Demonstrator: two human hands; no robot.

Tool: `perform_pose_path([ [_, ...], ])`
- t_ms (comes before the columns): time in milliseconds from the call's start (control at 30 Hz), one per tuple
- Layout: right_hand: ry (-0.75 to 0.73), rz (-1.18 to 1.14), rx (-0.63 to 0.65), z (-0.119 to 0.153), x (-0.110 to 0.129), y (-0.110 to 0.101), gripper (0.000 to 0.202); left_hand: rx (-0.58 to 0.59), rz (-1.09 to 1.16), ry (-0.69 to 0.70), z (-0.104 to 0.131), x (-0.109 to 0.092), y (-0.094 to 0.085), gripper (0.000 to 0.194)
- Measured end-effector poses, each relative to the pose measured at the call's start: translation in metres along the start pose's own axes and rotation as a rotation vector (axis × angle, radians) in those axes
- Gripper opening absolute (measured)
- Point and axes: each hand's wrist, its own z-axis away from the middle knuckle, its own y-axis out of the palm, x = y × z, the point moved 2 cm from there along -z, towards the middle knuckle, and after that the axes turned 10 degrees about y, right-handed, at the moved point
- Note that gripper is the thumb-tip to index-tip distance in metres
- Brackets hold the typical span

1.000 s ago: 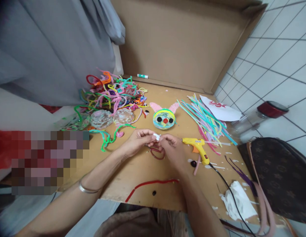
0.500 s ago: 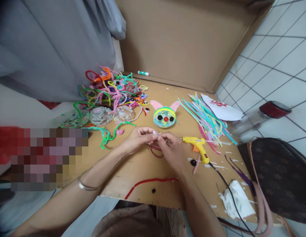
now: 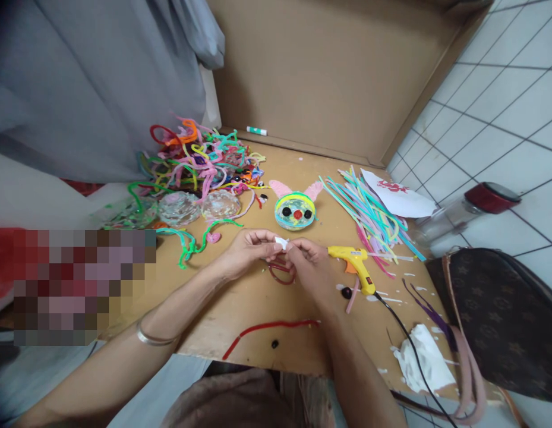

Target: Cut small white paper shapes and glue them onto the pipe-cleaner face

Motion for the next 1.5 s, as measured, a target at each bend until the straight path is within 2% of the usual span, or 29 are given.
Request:
perform_pose_path([
  [267,0.020,0.003,0.045,-0.001,-0.002,0.000,0.020,-0.020,0.056,-0.029,0.002,0.001,0.001,0.028],
  [467,-0.082,0.104,-0.030,0.004,0.009,0.002,0.026,-0.107,-0.012,0.010,-0.001,0.005,0.000,0.026],
  [600,-0.041,0.062,-0.030,0.003,0.007,0.003,0.021,-0.103,-0.023,0.024,0.000,0.007,0.000,0.026],
  [700,-0.039,0.012,0.003,0.001,0.002,0.001,0.020,-0.082,0.024,0.016,0.000,0.006,0.001,0.026],
  [900,-0.068,-0.089,0.109,-0.001,-0.001,0.000,0.016,-0.039,0.177,-0.084,0.000,0.005,0.002,0.031],
  [1167,-0.090,0.032,-0.042,-0.001,-0.002,-0.002,0.018,-0.103,0.045,0.050,-0.001,0.006,0.000,0.034],
  [1500,-0.112,0.076,-0.041,-0.001,0.000,0.000,0.020,-0.078,0.078,0.040,-0.002,0.009,0.001,0.032],
])
